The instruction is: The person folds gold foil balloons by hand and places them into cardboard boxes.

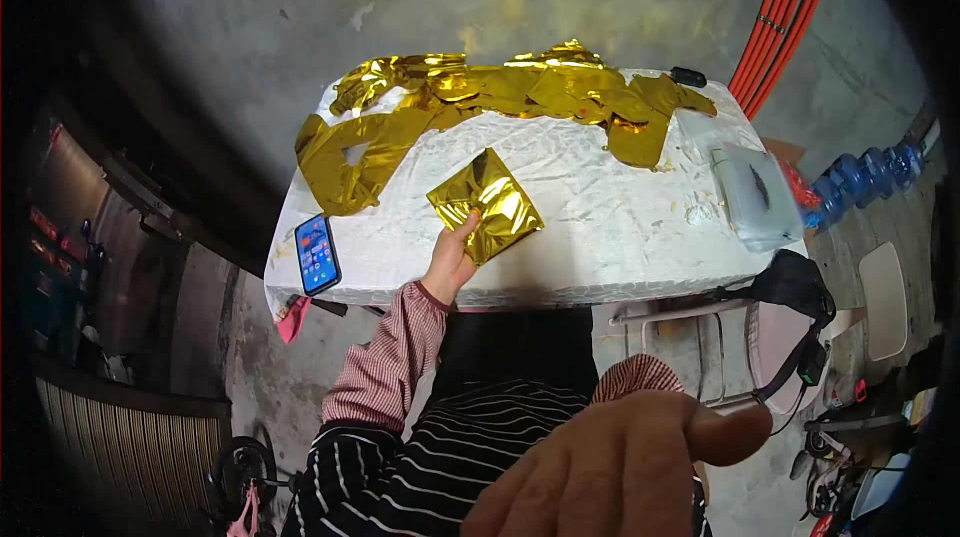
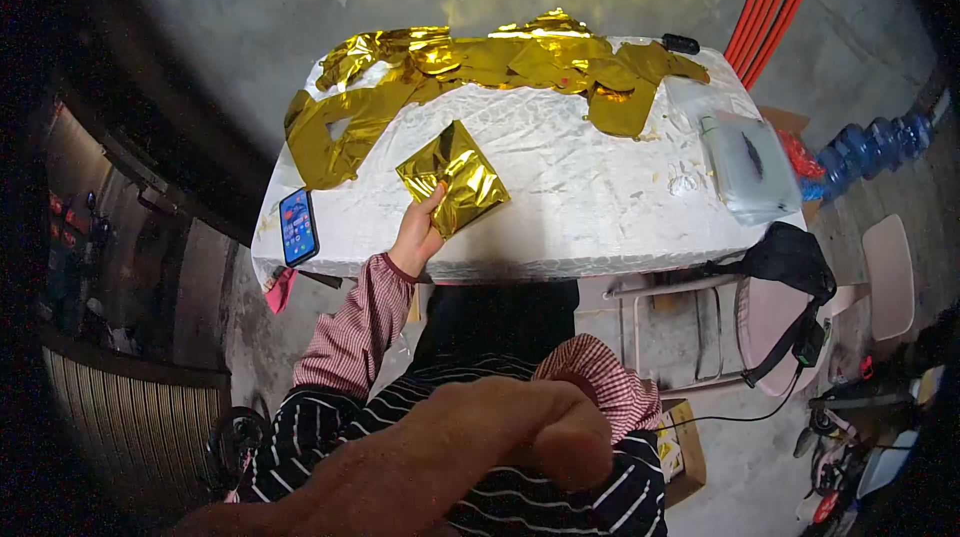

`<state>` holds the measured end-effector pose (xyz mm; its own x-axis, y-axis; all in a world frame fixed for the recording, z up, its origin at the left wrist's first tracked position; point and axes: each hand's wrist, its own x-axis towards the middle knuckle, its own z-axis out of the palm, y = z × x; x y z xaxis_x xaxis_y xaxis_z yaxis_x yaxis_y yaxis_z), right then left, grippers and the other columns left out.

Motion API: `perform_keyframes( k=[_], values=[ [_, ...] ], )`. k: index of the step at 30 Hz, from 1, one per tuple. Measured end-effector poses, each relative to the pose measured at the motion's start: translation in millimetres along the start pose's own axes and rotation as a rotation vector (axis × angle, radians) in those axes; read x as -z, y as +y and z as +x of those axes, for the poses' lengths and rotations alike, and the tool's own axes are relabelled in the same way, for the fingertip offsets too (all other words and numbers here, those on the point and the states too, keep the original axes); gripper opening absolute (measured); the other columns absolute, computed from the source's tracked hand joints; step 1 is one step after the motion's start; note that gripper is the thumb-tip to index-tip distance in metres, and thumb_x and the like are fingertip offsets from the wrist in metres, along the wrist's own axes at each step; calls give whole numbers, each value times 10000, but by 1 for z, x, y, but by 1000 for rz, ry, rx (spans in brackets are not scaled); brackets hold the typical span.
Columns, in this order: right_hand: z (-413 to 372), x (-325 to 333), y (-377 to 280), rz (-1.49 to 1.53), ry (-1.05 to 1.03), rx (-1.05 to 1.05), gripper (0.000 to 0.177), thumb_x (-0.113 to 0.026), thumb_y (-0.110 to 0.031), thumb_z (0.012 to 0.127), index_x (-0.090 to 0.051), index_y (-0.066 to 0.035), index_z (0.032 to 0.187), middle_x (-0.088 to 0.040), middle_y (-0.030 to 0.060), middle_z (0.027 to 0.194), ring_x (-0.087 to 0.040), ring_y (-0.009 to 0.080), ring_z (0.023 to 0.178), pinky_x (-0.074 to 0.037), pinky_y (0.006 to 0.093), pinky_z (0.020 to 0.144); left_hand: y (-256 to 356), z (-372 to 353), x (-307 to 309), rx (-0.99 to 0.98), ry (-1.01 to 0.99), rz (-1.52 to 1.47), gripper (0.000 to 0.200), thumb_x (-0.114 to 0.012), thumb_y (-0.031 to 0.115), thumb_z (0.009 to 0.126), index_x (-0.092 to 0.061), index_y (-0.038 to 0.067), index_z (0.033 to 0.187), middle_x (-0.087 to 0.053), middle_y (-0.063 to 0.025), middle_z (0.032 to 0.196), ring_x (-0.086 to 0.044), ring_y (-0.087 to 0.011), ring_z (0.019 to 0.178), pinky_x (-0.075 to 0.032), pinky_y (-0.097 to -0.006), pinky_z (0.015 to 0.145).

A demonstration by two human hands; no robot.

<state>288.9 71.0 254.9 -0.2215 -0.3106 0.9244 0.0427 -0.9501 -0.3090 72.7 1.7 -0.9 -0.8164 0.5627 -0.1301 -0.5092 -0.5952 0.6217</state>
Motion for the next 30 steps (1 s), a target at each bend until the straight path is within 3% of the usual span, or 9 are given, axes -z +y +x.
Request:
perform_keyframes(
  k=[5, 7, 10, 17, 22, 26, 28, 29, 30],
  values=[
    [-5, 3, -6, -4, -69, -60, 844, -242, -596, 966, -548, 174, 1126, -560, 395, 1108, -519, 476, 1163, -415, 558, 983, -2, -1, 4, 5, -22, -12, 352, -518, 131, 970, -464, 2, 1293, -564, -140, 1258, -581, -276, 1125, -471, -426, 994],
    [-11, -13, -4, -42, 308, 96, 794, -254, -569, 978, -520, 161, 1146, -565, 402, 1067, -529, 488, 1138, -423, 567, 967, -1, -2, 2, -1, -25, 1, 351, -522, 127, 967, -465, 5, 1291, -563, -138, 1259, -580, -274, 1125, -473, -424, 991],
    [-7, 14, -7, -8, 82, 109, 707, -272, -508, 1002, -525, 142, 1117, -579, 381, 1051, -554, 483, 1091, -437, 569, 949, 2, -5, -2, 25, -12, -9, 325, -521, 113, 965, -484, 2, 1269, -577, -137, 1229, -594, -271, 1097, -490, -422, 965],
    [-16, 48, -21, -84, 75, 165, 589, -354, -423, 1013, -523, 133, 1112, -592, 350, 1041, -590, 456, 984, -476, 561, 907, 2, -8, -3, 28, 35, 5, 308, -537, 98, 955, -500, 16, 1250, -596, -104, 1199, -605, -249, 1070, -498, -413, 943],
    [-35, 37, -22, -222, 443, 254, 425, -448, -296, 1002, -663, 58, 907, -631, 259, 981, -622, 428, 920, -566, 490, 802, 4, -13, -5, 18, 86, -28, 305, -576, 91, 934, -523, 42, 1230, -617, -66, 1150, -596, -218, 1069, -489, -395, 945],
    [-46, 41, -16, -421, 335, 213, 399, -478, -256, 990, -687, 39, 821, -637, 245, 972, -636, 425, 905, -571, 478, 796, 6, -17, -5, 39, 135, 35, 269, -568, 108, 943, -544, 57, 1206, -620, -50, 1143, -598, -205, 1057, -491, -383, 929],
    [-35, 29, 32, -424, 709, 989, 363, -513, -246, 975, -681, 50, 846, -638, 254, 974, -652, 416, 889, -581, 459, 771, 7, -17, -12, 59, 125, 21, 254, -552, 112, 953, -545, 59, 1201, -617, -44, 1142, -595, -199, 1054, -489, -380, 928],
    [-35, 35, 9, -436, 710, 994, 363, -513, -246, 975, -681, 50, 846, -638, 254, 974, -652, 416, 889, -581, 459, 771, 5, -15, -11, 70, 119, 22, 254, -552, 112, 953, -545, 59, 1201, -617, -44, 1142, -595, -199, 1054, -489, -380, 928],
    [-40, 42, -33, -463, 460, 560, 348, -532, -230, 966, -676, 60, 839, -635, 262, 990, -660, 408, 871, -583, 448, 746, 4, -13, -7, 62, 114, 0, 257, -553, 111, 952, -543, 58, 1203, -615, -46, 1145, -598, -201, 1046, -494, -382, 921]
  ],
)
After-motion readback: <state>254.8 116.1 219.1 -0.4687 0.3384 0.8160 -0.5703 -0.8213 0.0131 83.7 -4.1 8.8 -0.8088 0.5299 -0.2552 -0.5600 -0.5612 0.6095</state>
